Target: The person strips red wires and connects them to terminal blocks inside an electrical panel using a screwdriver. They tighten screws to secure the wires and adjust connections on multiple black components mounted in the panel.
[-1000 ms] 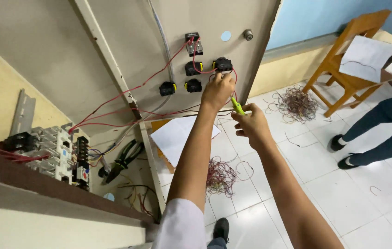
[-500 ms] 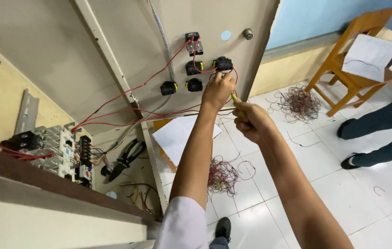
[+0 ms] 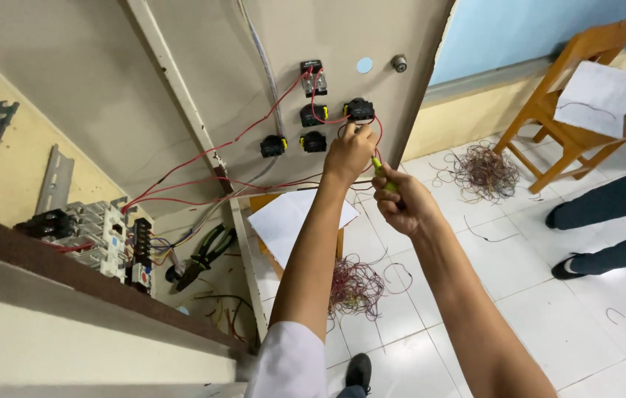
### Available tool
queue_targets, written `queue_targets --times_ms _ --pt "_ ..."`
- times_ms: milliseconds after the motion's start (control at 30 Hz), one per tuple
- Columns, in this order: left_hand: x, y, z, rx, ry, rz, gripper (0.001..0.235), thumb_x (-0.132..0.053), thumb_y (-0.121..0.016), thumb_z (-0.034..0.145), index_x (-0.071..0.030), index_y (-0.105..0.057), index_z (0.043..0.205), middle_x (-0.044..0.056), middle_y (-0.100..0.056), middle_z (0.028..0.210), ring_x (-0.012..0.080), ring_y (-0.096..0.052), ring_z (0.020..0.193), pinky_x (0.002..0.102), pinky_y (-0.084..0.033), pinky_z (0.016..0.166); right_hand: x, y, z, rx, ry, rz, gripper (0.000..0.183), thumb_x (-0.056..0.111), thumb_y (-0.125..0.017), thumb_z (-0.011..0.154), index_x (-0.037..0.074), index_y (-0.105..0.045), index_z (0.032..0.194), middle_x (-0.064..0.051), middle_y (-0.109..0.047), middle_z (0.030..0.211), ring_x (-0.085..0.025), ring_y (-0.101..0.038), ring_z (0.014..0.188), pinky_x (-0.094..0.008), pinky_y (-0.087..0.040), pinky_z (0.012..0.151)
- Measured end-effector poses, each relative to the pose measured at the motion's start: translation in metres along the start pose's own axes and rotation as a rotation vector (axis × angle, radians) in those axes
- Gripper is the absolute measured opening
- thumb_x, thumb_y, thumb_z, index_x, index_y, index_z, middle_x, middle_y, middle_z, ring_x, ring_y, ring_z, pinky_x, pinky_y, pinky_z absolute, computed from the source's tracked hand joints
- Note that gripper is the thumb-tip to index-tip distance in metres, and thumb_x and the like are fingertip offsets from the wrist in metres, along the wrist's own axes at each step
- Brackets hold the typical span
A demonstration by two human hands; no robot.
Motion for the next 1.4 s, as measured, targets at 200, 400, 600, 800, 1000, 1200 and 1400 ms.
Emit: queue_targets --times_ms 200,400,600,800,1000,1200,1400 --pt "-0.004 0.026 0.004 -0.054 0.015 0.075 0.018 -0.013 -0.073 0.078 -0.02 -0.057 0.075 -0.005 -0.05 0.082 0.0205 -0.061 0.097 0.03 -0.06 0.047 0.0 -0.014 -0.005 -0.017 0.019 0.016 0.016 0.019 -0.05 0.108 0.008 -0.041 0.1 0.008 -0.036 0.085 0.009 -0.031 0.051 -0.007 -0.018 0.038" --pt "-0.004 0.014 0.005 -0.069 0.035 0.136 0.018 -0.013 -0.075 0.075 -0.021 -0.059 0.076 -0.005 -0.05 0.08 0.0191 -0.061 0.09 0.027 -0.057 0.046 0.006 0.02 0.017 0.063 -0.176 0.377 0.017 0.016 -0.057 0.106 0.007 -0.044 0.099 0.006 -0.043 0.082 0.007 -0.037 0.049 -0.008 -0.021 0.036" --pt "-0.01 0.044 0.009 -0.01 0.112 0.05 0.013 -0.016 -0.075 0.083 -0.019 -0.063 0.087 -0.005 -0.053 0.09 0.0179 -0.063 0.097 0.025 -0.062 0.058 0.001 0.012 -0.047 0.067 -0.067 -0.121 0.021 0.023 -0.055 0.104 0.002 -0.051 0.103 -0.002 -0.052 0.088 -0.01 -0.054 0.061 -0.02 -0.037 0.048" --pt "0.007 0.035 0.001 0.027 0.19 -0.153 0.025 -0.012 -0.081 0.08 -0.017 -0.068 0.101 -0.003 -0.053 0.093 0.0161 -0.062 0.099 0.023 -0.059 0.072 -0.046 0.12 -0.004 -0.157 0.078 -0.107 0.027 0.013 -0.072 0.092 0.016 -0.048 0.102 0.01 -0.038 0.08 -0.004 -0.037 0.053 -0.019 -0.032 0.044" --pt "0.006 0.033 -0.007 0.04 0.25 -0.157 0.02 -0.007 -0.08 0.085 -0.012 -0.072 0.103 0.001 -0.056 0.095 0.02 -0.063 0.098 0.031 -0.054 0.072 0.013 0.074 0.037 -0.322 0.508 -0.453 0.042 0.018 -0.075 0.096 0.002 -0.049 0.125 -0.012 -0.063 0.098 -0.011 -0.045 0.046 -0.028 -0.042 0.041" --pt "0.009 0.052 0.001 -0.06 0.172 -0.177 0.014 -0.002 -0.075 0.089 -0.013 -0.074 0.098 0.0 -0.055 0.088 0.0197 -0.062 0.093 0.029 -0.051 0.07 0.029 0.063 0.103 -0.137 0.519 -0.416 0.031 0.015 -0.072 0.097 0.007 -0.055 0.121 -0.005 -0.05 0.068 -0.012 -0.042 0.041 -0.028 -0.04 0.04" --pt "0.006 0.054 -0.001 -0.109 0.177 -0.07 0.015 -0.006 -0.074 0.092 -0.018 -0.074 0.101 -0.001 -0.059 0.089 0.0198 -0.059 0.094 0.03 -0.047 0.068 0.023 0.064 0.11 -0.159 0.53 -0.387 0.044 0.007 -0.08 0.088 0.006 -0.053 0.123 -0.007 -0.055 0.073 -0.012 -0.041 0.039 -0.029 -0.04 0.037"
Point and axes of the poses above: each hand's wrist, its own z-axis towards the middle knuckle, its own y-axis out of the back of the hand, x = y × z, the point moved 4 cm from there along z, towards the middle knuckle
